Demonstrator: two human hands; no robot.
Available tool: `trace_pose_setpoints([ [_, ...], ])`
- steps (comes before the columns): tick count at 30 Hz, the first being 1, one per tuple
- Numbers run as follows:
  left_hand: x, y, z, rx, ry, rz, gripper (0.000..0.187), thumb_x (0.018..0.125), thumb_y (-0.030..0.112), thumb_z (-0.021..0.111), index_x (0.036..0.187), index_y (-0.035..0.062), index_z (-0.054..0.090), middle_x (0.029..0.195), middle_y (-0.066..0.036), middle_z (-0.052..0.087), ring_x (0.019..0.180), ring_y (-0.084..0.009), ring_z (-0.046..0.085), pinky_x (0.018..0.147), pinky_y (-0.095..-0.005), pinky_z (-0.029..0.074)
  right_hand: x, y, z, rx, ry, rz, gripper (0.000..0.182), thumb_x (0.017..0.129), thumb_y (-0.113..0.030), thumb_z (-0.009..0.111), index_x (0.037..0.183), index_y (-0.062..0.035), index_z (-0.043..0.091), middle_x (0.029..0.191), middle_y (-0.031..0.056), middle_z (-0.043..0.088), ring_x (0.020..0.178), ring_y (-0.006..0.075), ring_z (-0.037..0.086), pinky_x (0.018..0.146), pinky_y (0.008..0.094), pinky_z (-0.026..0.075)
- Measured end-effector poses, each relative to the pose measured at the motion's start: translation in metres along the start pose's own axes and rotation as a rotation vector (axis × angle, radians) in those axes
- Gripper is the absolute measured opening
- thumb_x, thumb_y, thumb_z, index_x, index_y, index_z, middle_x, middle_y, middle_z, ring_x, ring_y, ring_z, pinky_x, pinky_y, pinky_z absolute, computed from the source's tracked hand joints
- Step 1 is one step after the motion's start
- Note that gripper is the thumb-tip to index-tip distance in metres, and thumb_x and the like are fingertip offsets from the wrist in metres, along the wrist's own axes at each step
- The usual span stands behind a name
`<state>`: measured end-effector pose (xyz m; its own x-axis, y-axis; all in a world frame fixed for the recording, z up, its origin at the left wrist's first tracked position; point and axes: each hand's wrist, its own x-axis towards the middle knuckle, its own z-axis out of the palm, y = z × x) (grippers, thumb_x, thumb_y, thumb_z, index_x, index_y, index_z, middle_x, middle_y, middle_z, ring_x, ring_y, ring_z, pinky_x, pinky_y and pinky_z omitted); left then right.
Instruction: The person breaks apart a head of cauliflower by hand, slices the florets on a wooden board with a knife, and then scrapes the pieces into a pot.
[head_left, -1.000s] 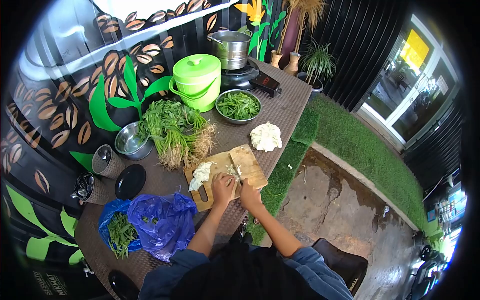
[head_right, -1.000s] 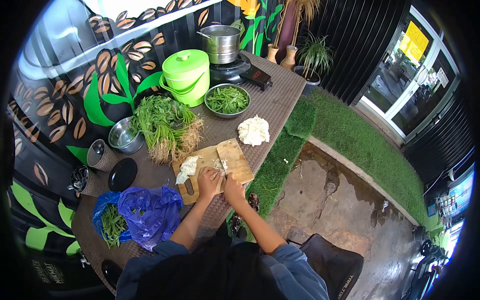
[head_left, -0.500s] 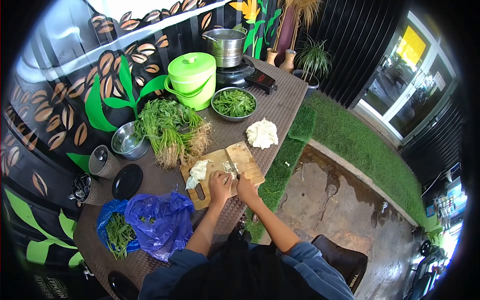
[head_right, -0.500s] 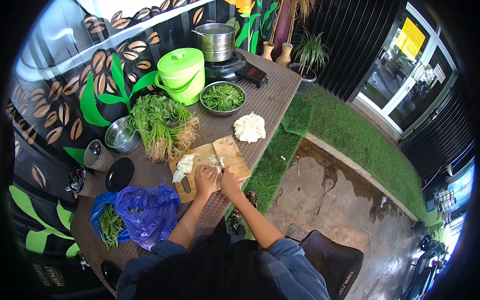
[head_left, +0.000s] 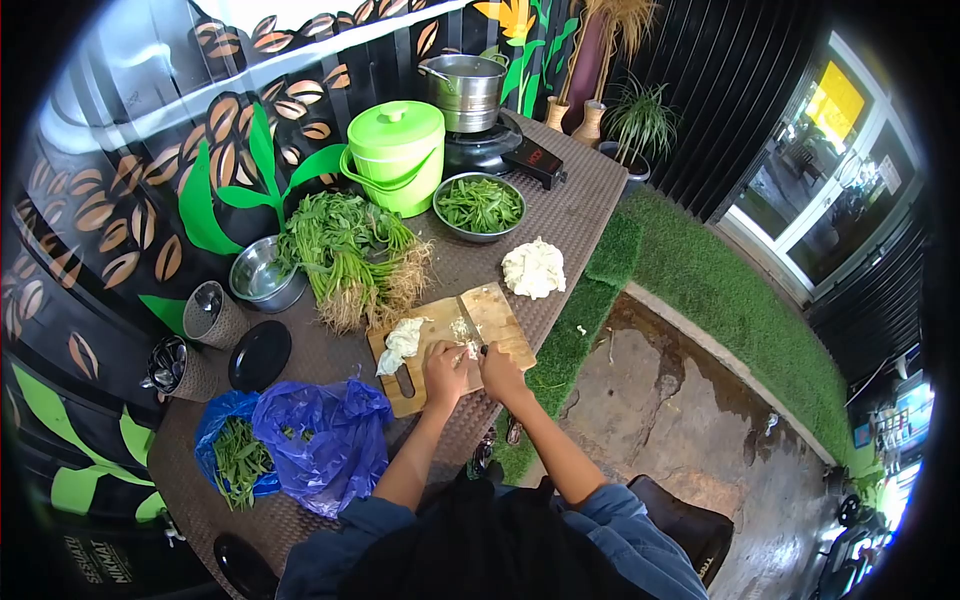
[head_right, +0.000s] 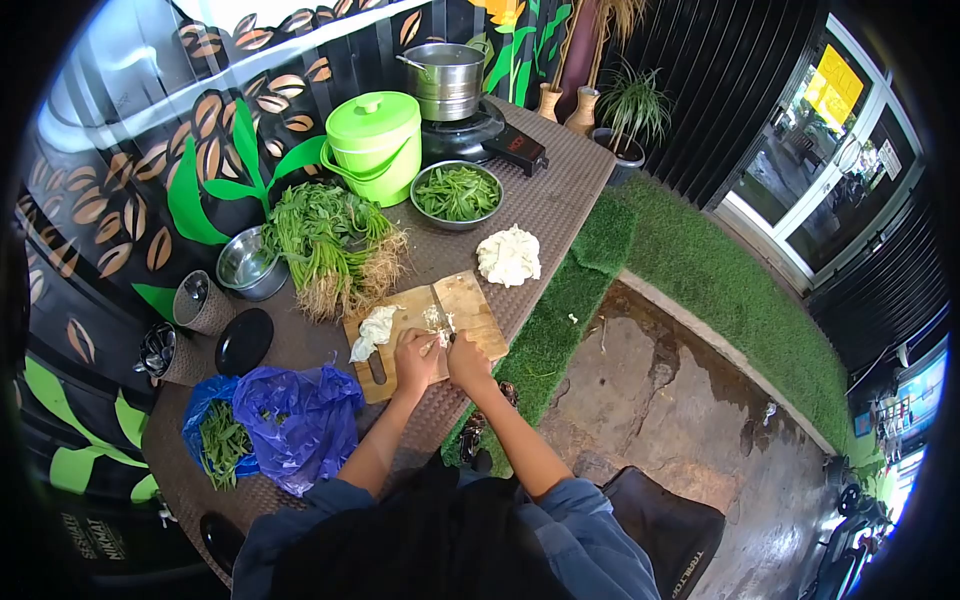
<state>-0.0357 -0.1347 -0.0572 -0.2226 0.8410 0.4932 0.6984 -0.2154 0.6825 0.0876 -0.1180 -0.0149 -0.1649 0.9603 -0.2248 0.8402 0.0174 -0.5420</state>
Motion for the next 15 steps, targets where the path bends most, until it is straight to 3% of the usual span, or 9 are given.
trace_pose_setpoints([
  [4,0.0,-0.002,0.002,-0.028,0.026,0.006,0.01,0.074,0.01,0.07,0.081,0.0027,0.071,0.079,-0.009,0.058,0.082,-0.0278,0.055,0.074,-0.0379,0.045,-0.024,-0.001,0.001,-0.053,-0.016,-0.024,0.033,0.094,-0.029,0.045,0.106,0.0012,0.043,0.09,0.0319,0.061,0.089,0.0459,0.061,0.076,0.054,0.048],
  [6,0.0,-0.002,0.001,-0.012,-0.01,-0.032,0.01,0.074,0.009,0.069,0.081,0.0025,0.071,0.08,-0.009,0.059,0.084,-0.0278,0.055,0.075,-0.038,0.045,-0.035,-0.005,0.021,-0.035,0.076,0.056,0.033,0.094,-0.03,0.045,0.106,0.0011,0.042,0.091,0.0321,0.061,0.089,0.0463,0.061,0.076,0.0542,0.048],
  [9,-0.001,-0.003,0.002,-0.05,0.015,-0.022,0.009,0.074,0.009,0.069,0.081,0.0027,0.071,0.079,-0.009,0.058,0.083,-0.0277,0.055,0.075,-0.0382,0.045,-0.021,-0.009,0.021,-0.028,0.083,0.026,0.032,0.092,-0.026,0.046,0.109,0.001,0.041,0.091,0.0304,0.062,0.083,0.044,0.064,0.071,0.0513,0.052],
  [13,0.001,0.001,0.001,-0.018,0.015,-0.001,0.01,0.074,0.008,0.069,0.082,0.0027,0.071,0.078,-0.009,0.058,0.083,-0.0278,0.055,0.075,-0.0383,0.045,-0.003,-0.006,0.003,-0.086,0.002,-0.009,0.033,0.092,-0.027,0.046,0.109,0.0015,0.041,0.088,0.0285,0.063,0.086,0.0435,0.064,0.076,0.0499,0.051],
  [15,0.0,0.001,-0.001,-0.004,0.009,0.0,0.01,0.074,0.006,0.07,0.083,0.0016,0.071,0.08,-0.01,0.058,0.083,-0.028,0.056,0.072,-0.0375,0.046,-0.012,-0.003,0.003,-0.046,0.013,-0.037,0.032,0.093,-0.029,0.045,0.105,0.0005,0.043,0.09,0.0301,0.062,0.085,0.0467,0.062,0.074,0.0522,0.05],
])
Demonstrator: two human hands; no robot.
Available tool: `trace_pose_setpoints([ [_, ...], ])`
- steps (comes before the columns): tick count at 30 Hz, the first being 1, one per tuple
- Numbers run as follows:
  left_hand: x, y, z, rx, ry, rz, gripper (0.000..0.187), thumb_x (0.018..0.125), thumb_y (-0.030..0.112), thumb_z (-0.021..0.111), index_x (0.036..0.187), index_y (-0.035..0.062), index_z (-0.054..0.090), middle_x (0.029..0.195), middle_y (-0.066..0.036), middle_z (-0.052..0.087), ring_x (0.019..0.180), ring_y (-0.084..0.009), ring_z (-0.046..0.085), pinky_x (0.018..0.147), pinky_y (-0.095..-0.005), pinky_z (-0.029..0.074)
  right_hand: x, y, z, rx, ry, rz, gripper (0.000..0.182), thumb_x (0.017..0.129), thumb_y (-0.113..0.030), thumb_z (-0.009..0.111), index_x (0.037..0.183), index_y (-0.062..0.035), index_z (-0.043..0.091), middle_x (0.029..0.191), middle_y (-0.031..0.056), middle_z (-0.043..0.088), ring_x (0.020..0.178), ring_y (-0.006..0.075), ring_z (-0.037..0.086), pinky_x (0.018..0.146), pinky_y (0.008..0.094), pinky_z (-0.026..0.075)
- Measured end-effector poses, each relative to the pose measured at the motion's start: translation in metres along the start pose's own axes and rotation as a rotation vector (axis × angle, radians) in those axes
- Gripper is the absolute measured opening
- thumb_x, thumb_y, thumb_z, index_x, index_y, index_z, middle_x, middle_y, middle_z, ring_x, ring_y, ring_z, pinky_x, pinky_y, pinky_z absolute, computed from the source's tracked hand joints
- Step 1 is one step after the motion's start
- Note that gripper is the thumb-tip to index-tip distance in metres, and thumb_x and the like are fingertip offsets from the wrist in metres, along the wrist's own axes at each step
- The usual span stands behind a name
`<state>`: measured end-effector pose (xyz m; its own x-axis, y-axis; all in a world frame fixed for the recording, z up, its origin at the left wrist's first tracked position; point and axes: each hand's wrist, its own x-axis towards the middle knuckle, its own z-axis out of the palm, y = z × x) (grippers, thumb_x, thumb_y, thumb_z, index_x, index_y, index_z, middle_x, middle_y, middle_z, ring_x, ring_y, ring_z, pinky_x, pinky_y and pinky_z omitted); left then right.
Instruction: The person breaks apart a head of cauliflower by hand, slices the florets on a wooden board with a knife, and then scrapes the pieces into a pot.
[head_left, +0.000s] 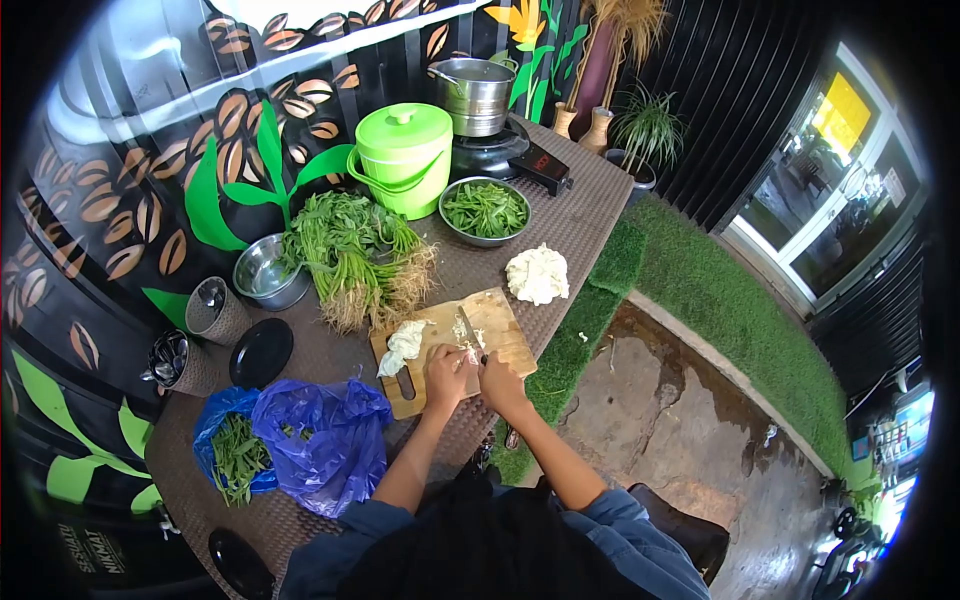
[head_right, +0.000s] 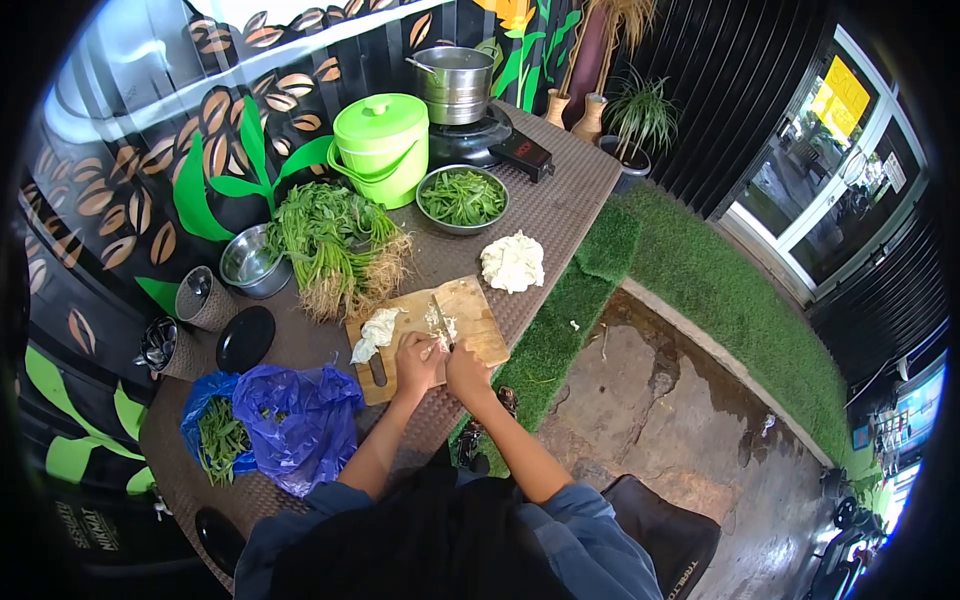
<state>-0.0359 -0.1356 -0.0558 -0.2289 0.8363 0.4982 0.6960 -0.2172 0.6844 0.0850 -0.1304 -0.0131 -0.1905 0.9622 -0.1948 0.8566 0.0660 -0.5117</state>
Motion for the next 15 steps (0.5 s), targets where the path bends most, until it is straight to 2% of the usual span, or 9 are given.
trace_pose_setpoints([
  [3,0.0,0.002,-0.002,-0.009,-0.011,-0.032,0.01,0.074,0.006,0.069,0.083,0.0017,0.071,0.08,-0.011,0.058,0.083,-0.028,0.056,0.073,-0.0373,0.046,-0.017,-0.002,0.007,0.028,-0.015,0.04,0.032,0.093,-0.029,0.046,0.105,0.0008,0.043,0.09,0.0306,0.061,0.085,0.0471,0.062,0.074,0.053,0.05],
  [5,0.0,0.0,0.001,-0.018,0.002,-0.026,0.009,0.075,0.007,0.069,0.082,0.0023,0.071,0.08,-0.01,0.058,0.083,-0.0277,0.056,0.073,-0.0375,0.046,-0.021,-0.004,0.023,0.021,0.129,0.058,0.032,0.093,-0.029,0.047,0.104,0.0012,0.043,0.087,0.0303,0.061,0.084,0.0475,0.061,0.073,0.0536,0.049],
  [12,0.0,0.002,0.001,-0.031,-0.002,-0.042,0.01,0.075,0.006,0.069,0.083,0.0014,0.07,0.08,-0.011,0.059,0.083,-0.0279,0.056,0.072,-0.0364,0.046,0.008,0.005,-0.011,0.017,-0.026,-0.025,0.033,0.093,-0.03,0.046,0.104,0.0018,0.044,0.088,0.0309,0.061,0.084,0.0471,0.061,0.073,0.0537,0.049],
  [15,0.001,0.003,-0.001,-0.025,0.004,-0.032,0.009,0.075,0.006,0.069,0.083,0.0018,0.071,0.079,-0.011,0.059,0.082,-0.0279,0.057,0.072,-0.0367,0.046,-0.006,0.001,0.005,0.001,0.039,0.012,0.033,0.093,-0.03,0.046,0.104,0.0012,0.043,0.087,0.0307,0.062,0.083,0.0466,0.062,0.073,0.0526,0.05],
])
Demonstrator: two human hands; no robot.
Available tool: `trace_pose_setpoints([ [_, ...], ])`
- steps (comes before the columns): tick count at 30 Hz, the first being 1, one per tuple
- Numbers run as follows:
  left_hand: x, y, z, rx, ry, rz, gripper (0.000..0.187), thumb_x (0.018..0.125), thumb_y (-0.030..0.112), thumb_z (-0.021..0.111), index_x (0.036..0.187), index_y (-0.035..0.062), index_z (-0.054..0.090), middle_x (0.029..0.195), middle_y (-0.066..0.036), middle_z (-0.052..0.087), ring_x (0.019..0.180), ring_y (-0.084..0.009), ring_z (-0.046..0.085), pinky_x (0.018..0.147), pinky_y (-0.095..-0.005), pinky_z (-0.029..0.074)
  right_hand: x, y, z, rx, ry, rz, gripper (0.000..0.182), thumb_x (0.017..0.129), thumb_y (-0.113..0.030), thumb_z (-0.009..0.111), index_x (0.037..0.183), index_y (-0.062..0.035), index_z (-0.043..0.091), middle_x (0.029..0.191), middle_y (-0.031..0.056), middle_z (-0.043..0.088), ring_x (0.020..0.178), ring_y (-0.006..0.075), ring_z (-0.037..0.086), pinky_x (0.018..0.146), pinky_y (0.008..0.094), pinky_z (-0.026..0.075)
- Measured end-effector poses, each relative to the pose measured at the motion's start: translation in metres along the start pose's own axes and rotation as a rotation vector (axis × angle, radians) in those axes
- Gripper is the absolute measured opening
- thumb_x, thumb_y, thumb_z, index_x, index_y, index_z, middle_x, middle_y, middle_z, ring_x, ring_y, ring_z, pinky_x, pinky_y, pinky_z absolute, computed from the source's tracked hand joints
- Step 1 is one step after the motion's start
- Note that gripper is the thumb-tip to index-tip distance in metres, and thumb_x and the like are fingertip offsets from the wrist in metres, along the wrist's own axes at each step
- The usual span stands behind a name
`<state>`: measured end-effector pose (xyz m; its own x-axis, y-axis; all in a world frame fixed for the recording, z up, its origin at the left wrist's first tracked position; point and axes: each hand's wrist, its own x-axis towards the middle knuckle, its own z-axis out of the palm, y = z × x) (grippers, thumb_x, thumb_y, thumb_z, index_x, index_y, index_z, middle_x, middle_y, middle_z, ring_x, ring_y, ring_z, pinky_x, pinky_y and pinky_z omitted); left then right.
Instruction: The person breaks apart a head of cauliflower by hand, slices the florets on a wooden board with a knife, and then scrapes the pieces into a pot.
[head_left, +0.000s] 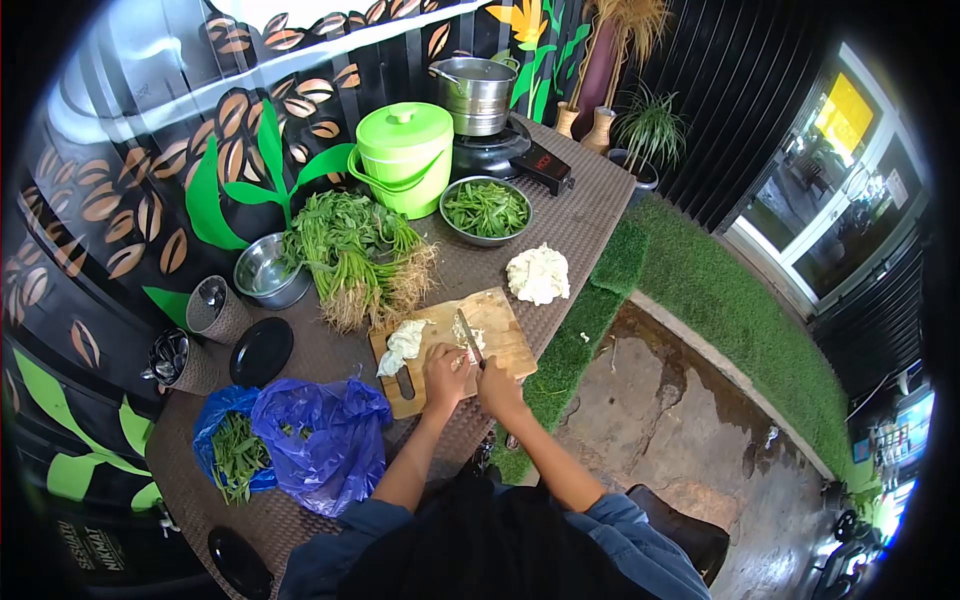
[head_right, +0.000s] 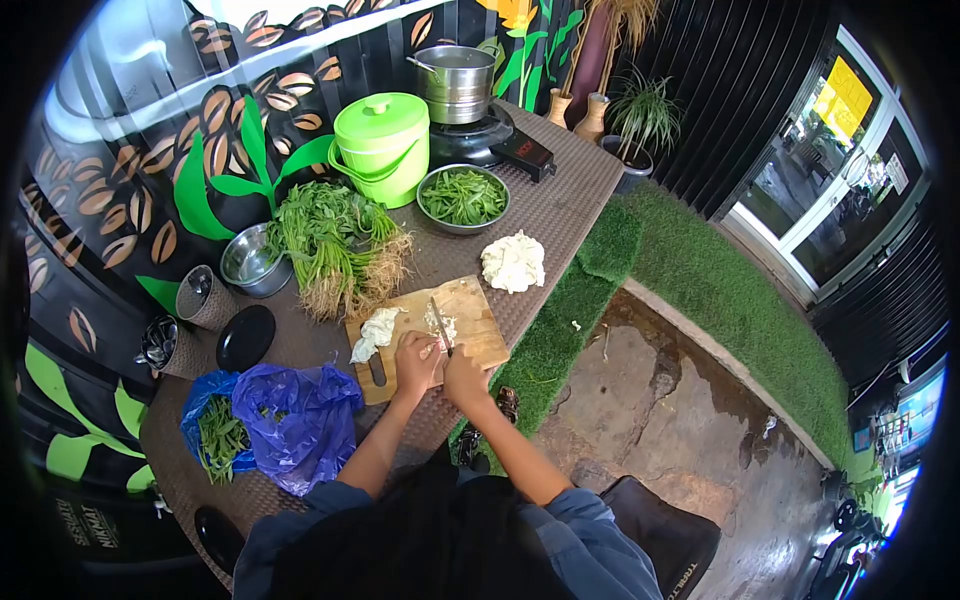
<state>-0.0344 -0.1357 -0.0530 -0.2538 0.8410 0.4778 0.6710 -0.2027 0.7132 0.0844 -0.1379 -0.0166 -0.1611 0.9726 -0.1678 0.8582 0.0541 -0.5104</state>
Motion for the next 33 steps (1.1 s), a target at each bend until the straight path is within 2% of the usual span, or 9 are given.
trace_pose_setpoints([
  [3,-0.001,-0.005,0.005,-0.032,-0.003,-0.027,0.008,0.074,0.008,0.068,0.08,0.0022,0.07,0.08,-0.01,0.058,0.083,-0.0281,0.056,0.073,-0.0374,0.046,-0.004,0.001,0.023,0.043,0.092,0.037,0.033,0.093,-0.03,0.046,0.104,0.0005,0.042,0.087,0.0308,0.062,0.083,0.0464,0.062,0.073,0.0519,0.05],
  [5,0.0,-0.005,0.004,-0.027,-0.003,-0.017,0.008,0.074,0.008,0.068,0.08,0.0025,0.07,0.08,-0.009,0.058,0.083,-0.0281,0.056,0.073,-0.0375,0.046,0.005,-0.001,0.016,0.041,0.02,0.06,0.033,0.094,-0.03,0.046,0.104,-0.0001,0.041,0.086,0.031,0.062,0.083,0.0463,0.062,0.072,0.0518,0.05],
  [11,-0.004,-0.006,0.005,0.02,0.027,0.031,0.008,0.075,0.009,0.069,0.08,0.004,0.07,0.082,-0.009,0.061,0.084,-0.0279,0.056,0.074,-0.0374,0.046,0.016,0.002,-0.009,-0.073,-0.05,-0.079,0.035,0.093,-0.03,0.045,0.109,0.0011,0.041,0.088,0.0307,0.062,0.085,0.0465,0.062,0.074,0.0524,0.05],
  [13,-0.004,-0.001,0.003,0.035,0.037,0.046,0.008,0.075,0.009,0.069,0.081,0.0046,0.071,0.084,-0.009,0.063,0.084,-0.0277,0.056,0.074,-0.0372,0.046,0.002,0.0,-0.007,-0.031,-0.055,-0.035,0.035,0.094,-0.03,0.044,0.108,0.0013,0.041,0.089,0.031,0.062,0.085,0.0469,0.061,0.075,0.0528,0.049],
  [15,-0.006,0.006,-0.003,0.128,0.068,-0.003,0.011,0.072,0.012,0.072,0.081,0.0053,0.072,0.083,-0.01,0.063,0.084,-0.0276,0.057,0.074,-0.0377,0.046,-0.009,-0.002,0.002,0.015,-0.061,0.004,0.035,0.094,-0.03,0.043,0.108,0.0015,0.041,0.089,0.0314,0.061,0.086,0.0473,0.061,0.076,0.0533,0.049],
  [19,-0.007,0.002,0.0,0.086,0.085,-0.029,0.013,0.071,0.013,0.073,0.082,0.005,0.072,0.082,-0.011,0.065,0.081,-0.0281,0.057,0.073,-0.0371,0.047,-0.002,0.0,0.01,0.075,0.002,0.065,0.033,0.093,-0.03,0.044,0.107,-0.0003,0.043,0.091,0.032,0.061,0.089,0.0474,0.06,0.078,0.0538,0.047],
  [21,-0.006,0.016,-0.008,0.056,0.095,-0.16,0.014,0.071,0.015,0.074,0.082,0.0067,0.072,0.076,-0.008,0.066,0.08,-0.0269,0.058,0.072,-0.0363,0.047,0.012,0.001,0.0,0.068,-0.036,0.009,0.033,0.093,-0.03,0.045,0.107,-0.0003,0.043,0.092,0.0309,0.061,0.089,0.0473,0.06,0.078,0.0534,0.048],
  [25,-0.009,0.004,-0.006,-0.034,0.073,-0.155,0.014,0.073,0.014,0.073,0.084,0.0054,0.072,0.079,-0.011,0.066,0.079,-0.027,0.06,0.071,-0.0362,0.048,0.012,0.002,-0.016,-0.032,-0.096,-0.06,0.032,0.093,-0.029,0.046,0.106,0.0001,0.043,0.094,0.0291,0.062,0.088,0.0464,0.061,0.077,0.0525,0.049],
  [33,-0.009,0.003,-0.003,0.026,0.064,-0.15,0.012,0.074,0.014,0.072,0.084,0.0084,0.072,0.076,-0.01,0.063,0.078,-0.0259,0.061,0.069,-0.0358,0.048,0.001,0.001,0.017,0.019,0.043,0.023,0.035,0.093,-0.033,0.046,0.105,0.0004,0.042,0.088,0.0324,0.061,0.085,0.0462,0.062,0.075,0.0529,0.049],
])
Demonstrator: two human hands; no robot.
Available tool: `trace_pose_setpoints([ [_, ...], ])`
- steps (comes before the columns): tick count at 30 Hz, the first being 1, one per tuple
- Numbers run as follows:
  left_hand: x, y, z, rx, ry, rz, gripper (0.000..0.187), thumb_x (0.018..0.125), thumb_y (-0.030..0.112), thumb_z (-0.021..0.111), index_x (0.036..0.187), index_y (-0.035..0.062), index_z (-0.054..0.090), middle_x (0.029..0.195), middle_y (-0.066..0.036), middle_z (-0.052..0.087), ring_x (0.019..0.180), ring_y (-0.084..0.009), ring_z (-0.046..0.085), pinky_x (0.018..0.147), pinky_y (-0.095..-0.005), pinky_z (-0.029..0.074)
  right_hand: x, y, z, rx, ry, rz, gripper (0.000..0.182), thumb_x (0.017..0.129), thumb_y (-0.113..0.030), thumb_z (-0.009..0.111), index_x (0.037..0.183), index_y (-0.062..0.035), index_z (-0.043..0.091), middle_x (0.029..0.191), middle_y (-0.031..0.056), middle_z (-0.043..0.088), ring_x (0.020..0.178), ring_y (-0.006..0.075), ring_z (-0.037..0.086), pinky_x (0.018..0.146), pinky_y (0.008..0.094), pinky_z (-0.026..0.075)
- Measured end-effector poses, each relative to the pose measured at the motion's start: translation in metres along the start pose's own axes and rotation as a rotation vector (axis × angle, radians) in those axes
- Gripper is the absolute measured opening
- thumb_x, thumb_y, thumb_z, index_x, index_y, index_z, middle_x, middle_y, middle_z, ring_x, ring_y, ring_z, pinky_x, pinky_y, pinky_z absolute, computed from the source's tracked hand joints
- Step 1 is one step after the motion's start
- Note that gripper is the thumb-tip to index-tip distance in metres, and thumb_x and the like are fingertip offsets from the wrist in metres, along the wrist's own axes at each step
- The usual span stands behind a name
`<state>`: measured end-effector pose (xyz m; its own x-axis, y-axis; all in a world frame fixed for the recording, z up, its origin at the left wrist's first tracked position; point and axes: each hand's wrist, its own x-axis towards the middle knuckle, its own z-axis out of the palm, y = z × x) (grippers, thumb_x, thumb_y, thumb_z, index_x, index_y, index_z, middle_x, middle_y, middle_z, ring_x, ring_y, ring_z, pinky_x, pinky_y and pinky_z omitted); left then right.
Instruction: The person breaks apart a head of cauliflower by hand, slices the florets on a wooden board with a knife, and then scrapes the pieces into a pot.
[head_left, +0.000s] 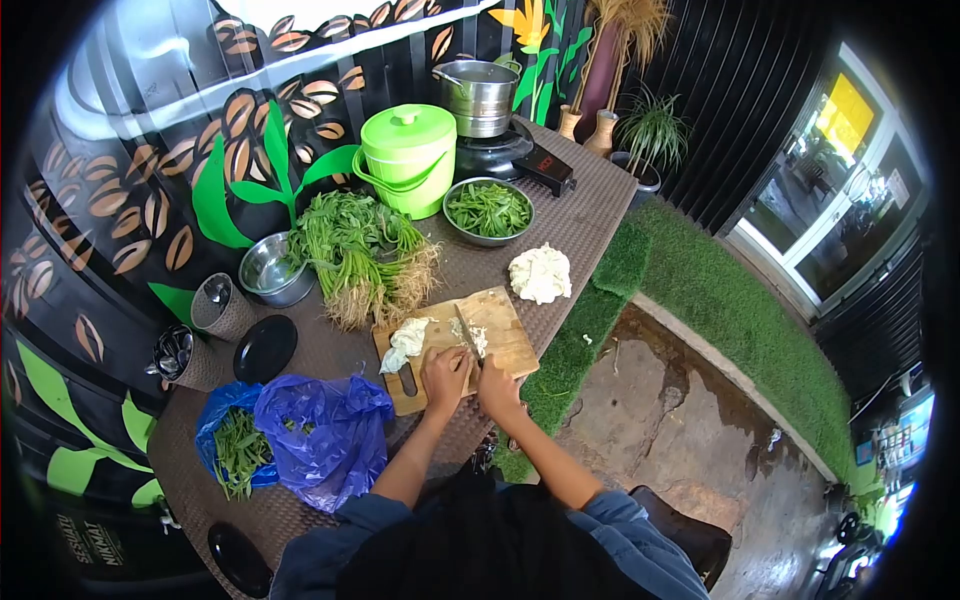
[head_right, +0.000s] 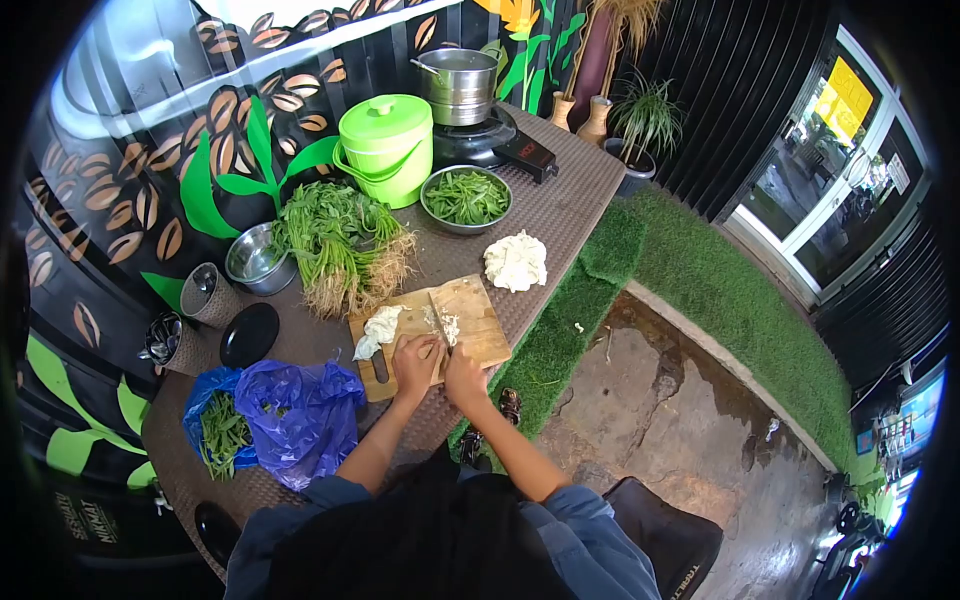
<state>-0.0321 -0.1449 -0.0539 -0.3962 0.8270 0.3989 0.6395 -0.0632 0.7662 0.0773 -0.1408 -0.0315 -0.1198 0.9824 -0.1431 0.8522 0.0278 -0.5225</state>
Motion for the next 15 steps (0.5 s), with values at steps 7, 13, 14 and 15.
trace_pose_setpoints([
  [7,0.003,-0.004,0.002,-0.007,-0.009,0.079,0.011,0.075,0.012,0.07,0.085,0.0086,0.067,0.079,-0.007,0.065,0.083,-0.0269,0.058,0.072,-0.0378,0.047,0.006,-0.004,-0.025,-0.082,-0.147,-0.059,0.035,0.093,-0.03,0.046,0.108,0.0008,0.043,0.092,0.0301,0.062,0.088,0.0461,0.062,0.076,0.0529,0.049],
  [13,0.006,-0.003,0.002,-0.039,-0.009,0.049,0.024,0.075,0.01,0.071,0.092,0.0062,0.053,0.08,-0.006,0.063,0.083,-0.0249,0.059,0.072,-0.0369,0.046,-0.008,-0.005,0.002,-0.08,0.003,-0.016,0.033,0.092,-0.028,0.046,0.108,0.0004,0.042,0.089,0.0286,0.063,0.083,0.0412,0.065,0.071,0.048,0.053],
  [14,0.006,0.0,0.0,-0.008,-0.019,0.056,0.024,0.075,0.01,0.071,0.091,0.0058,0.053,0.081,-0.007,0.063,0.083,-0.0246,0.06,0.071,-0.0364,0.046,-0.003,-0.005,-0.001,-0.078,0.001,-0.016,0.033,0.092,-0.028,0.046,0.108,0.0004,0.042,0.089,0.0286,0.063,0.083,0.0412,0.065,0.071,0.048,0.053],
  [15,0.005,0.002,-0.002,0.023,-0.034,0.064,0.024,0.075,0.01,0.071,0.091,0.0054,0.053,0.082,-0.007,0.062,0.083,-0.0243,0.06,0.07,-0.0358,0.046,0.005,-0.004,-0.005,-0.084,-0.046,-0.019,0.033,0.092,-0.029,0.046,0.107,0.0004,0.042,0.089,0.0282,0.063,0.083,0.0415,0.065,0.071,0.0476,0.053],
])
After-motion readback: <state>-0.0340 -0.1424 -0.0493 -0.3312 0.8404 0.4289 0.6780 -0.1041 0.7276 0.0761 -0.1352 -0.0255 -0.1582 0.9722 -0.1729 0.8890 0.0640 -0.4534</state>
